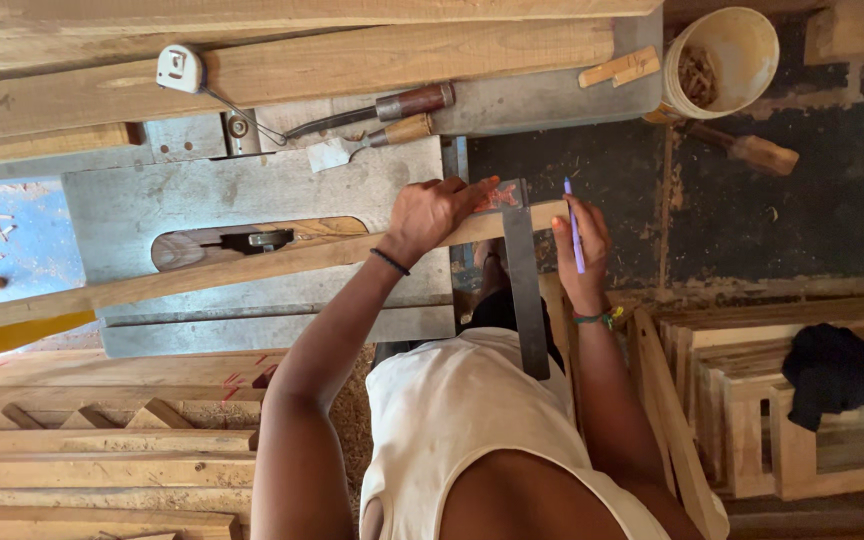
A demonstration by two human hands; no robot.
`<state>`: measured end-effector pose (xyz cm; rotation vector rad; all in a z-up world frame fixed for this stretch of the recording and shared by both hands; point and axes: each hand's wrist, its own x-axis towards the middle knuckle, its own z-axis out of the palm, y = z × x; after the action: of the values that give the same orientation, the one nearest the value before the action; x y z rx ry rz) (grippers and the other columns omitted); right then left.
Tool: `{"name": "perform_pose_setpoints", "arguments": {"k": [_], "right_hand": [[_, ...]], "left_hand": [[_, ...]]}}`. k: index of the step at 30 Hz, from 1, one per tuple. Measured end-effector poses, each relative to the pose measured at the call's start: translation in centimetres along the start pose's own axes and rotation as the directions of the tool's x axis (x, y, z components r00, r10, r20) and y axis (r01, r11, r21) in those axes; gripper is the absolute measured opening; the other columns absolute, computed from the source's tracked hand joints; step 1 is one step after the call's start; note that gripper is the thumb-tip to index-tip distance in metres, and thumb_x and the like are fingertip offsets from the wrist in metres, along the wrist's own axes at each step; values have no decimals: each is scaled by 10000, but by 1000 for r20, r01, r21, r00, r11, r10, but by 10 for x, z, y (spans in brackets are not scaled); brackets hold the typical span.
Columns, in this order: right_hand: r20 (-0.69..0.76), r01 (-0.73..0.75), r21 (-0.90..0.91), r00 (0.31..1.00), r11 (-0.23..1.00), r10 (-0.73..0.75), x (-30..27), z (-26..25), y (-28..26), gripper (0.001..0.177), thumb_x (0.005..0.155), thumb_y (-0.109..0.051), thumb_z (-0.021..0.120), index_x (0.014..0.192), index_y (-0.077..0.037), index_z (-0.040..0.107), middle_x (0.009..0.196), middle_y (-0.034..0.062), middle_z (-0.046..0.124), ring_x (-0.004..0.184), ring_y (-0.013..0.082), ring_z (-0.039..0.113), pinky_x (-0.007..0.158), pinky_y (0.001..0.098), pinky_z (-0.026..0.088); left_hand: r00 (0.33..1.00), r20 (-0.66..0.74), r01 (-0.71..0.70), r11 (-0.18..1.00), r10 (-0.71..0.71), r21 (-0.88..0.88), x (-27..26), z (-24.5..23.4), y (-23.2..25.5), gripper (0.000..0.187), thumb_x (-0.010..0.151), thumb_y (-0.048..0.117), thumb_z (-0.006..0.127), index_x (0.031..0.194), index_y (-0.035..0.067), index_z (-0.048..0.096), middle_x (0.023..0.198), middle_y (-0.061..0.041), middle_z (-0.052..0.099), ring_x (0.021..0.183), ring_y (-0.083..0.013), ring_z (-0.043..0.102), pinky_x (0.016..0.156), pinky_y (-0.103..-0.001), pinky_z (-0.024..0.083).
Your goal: The person measures a wooden plank with a tape measure and marks it with a purple pen. They then use a try square to draw perpendicular lines on the wood. Finally, the person smooths the edges of the plank using a small sanding block.
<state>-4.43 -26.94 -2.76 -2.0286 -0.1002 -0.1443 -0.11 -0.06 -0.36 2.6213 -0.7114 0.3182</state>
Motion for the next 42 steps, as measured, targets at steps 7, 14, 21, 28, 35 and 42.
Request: {"name": "perform_pose_setpoints", "arguments": {"k": [7,14,21,28,35,42], "right_hand": [[22,13,39,1000,999,-14,1,-1,9,380,1065,-207,668,1350,41,631,1167,126,645,931,164,660,781,300,546],[32,8,52,999,999,-9,3,-4,2,342,1030,-86,701,1339,46,633,1159,136,662,952,184,702,775,297,564],[-8,4,105,1000,994,-3,1,1,15,367,1007,-98,739,1329,48,640,1181,139,666,961,179,705,776,285,572],[-17,-11,171,1000,985,14,-5,3,29,387,1020,-148,748,1330,59,643,1167,114,657,945,132,667,784,271,550],[7,-31,193,1000,981,31,-3,2,27,369,1025,-100,736,1342,62,638,1172,105,649,980,134,676,822,270,565],[15,-21,172,1000,985,19,0,0,25,358,1011,-74,733,1326,62,631,1201,131,662,1015,174,728,826,278,601]], "left_hand": [[997,74,11,1000,-10,-5,2,5,-4,396,978,345,692,1370,285,683,809,-15,712,540,-148,652,414,-319,498],[997,75,24,999,-21,-42,3,1,-4,373,979,383,697,1342,300,688,777,1,693,542,-175,647,439,-338,509],[998,69,14,999,-11,-46,5,-3,-3,382,977,372,691,1351,296,680,784,-5,688,560,-172,655,453,-334,515],[998,56,-18,999,20,-40,3,-1,-3,411,971,359,697,1374,278,672,807,-16,692,586,-170,667,472,-328,527],[996,89,-18,999,21,-40,2,6,-6,419,984,360,684,1394,272,663,825,-28,703,589,-156,671,446,-320,516],[998,67,-9,999,11,-41,3,6,-5,395,1005,429,679,1370,278,668,802,-13,705,563,-158,668,445,-326,507]]}}
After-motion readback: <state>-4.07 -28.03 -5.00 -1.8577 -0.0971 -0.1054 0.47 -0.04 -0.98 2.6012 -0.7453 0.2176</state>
